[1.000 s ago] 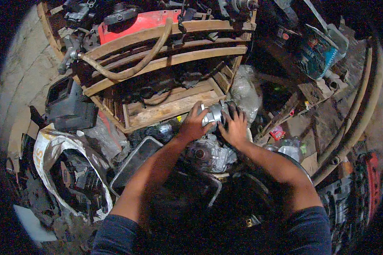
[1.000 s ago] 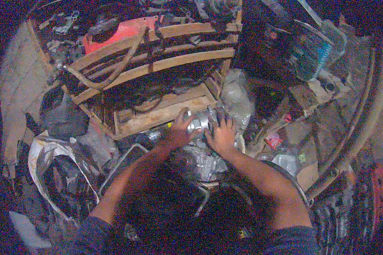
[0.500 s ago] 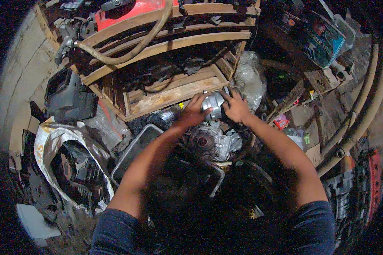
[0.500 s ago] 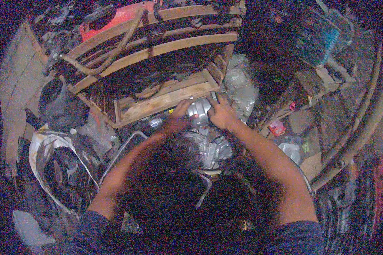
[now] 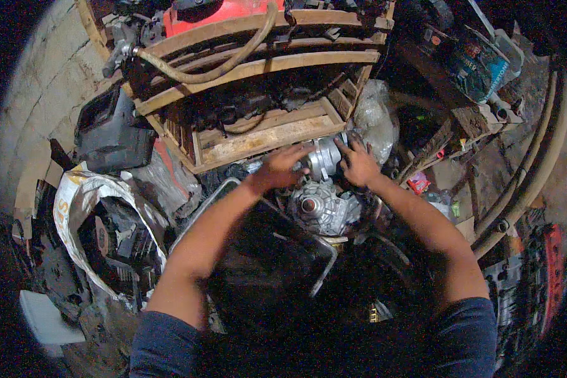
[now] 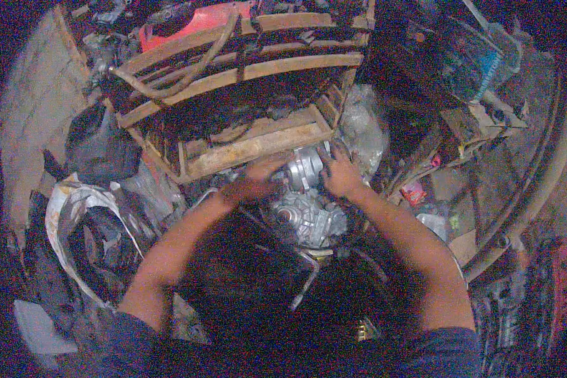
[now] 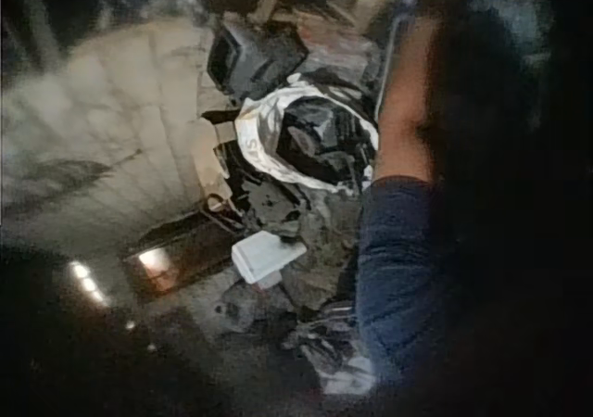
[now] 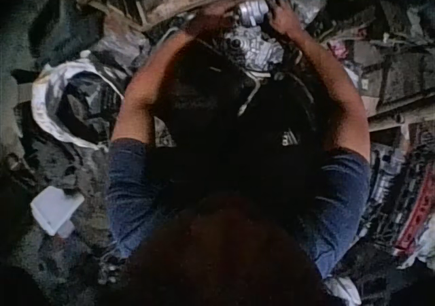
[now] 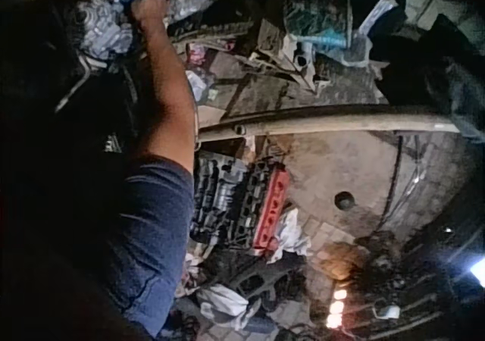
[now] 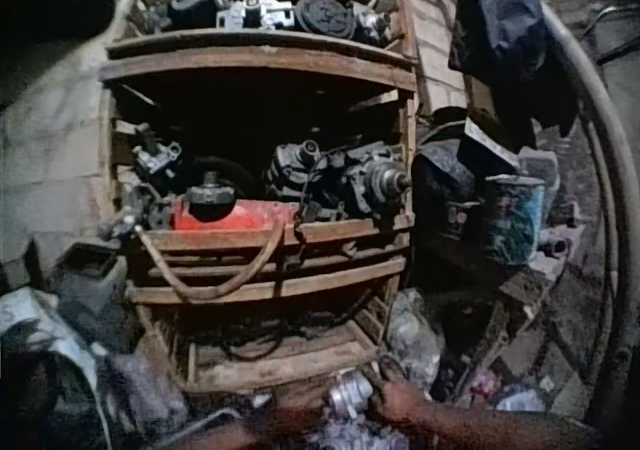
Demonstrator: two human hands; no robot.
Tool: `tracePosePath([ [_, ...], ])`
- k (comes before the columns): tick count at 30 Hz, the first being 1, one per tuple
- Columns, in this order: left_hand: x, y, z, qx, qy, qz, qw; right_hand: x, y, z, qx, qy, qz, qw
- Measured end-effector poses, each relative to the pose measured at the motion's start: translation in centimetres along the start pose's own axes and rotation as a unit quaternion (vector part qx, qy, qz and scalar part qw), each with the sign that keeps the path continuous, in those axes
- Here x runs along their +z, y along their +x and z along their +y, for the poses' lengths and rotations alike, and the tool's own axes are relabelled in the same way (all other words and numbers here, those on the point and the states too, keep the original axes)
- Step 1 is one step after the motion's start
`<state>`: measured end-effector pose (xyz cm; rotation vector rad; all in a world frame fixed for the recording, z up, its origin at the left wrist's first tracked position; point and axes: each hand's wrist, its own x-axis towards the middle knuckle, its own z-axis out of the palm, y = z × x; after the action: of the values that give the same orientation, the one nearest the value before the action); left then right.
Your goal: The person retrieves a mechanical component from a wooden crate and places it on the floor. They then use a wrench to tighten bolts on the component, which is positioned on top of a larger circular metal housing.
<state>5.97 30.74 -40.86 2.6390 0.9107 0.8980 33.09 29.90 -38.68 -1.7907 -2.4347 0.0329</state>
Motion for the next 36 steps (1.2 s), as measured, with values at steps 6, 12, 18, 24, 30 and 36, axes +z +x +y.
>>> tracePosePath([
  [6,-4.4,-5.5,-5.4,-0.113,0.056,-0.03,0.992,-0.7,0.7,-0.3,0.007,0.043,0.022,0.999],
  [12,-6.3,-8.2,-7.5,-0.281,0.04,0.014,0.959,-0.8,4.3,0.1,-0.014,0.215,0.247,0.945],
  [18,-3.9,-4.7,-9.4,-0.23,0.046,0.135,0.963,-0.2,15.0,0.9,0.071,0.365,0.183,0.91],
  [24,0.2,1.2,-12.4,-0.175,-0.002,0.185,0.967,2.6,22.1,-0.6,-0.009,0.472,0.058,0.88],
  [30,3.9,4.4,-14.2,-0.223,-0.065,0.254,0.939,4.2,32.1,-0.2,0.102,0.276,-0.003,0.956],
  [36,6.2,4.7,-15.2,-0.173,-0.03,0.241,0.955,8.4,37.9,1.0,-0.041,0.177,0.039,0.983],
])
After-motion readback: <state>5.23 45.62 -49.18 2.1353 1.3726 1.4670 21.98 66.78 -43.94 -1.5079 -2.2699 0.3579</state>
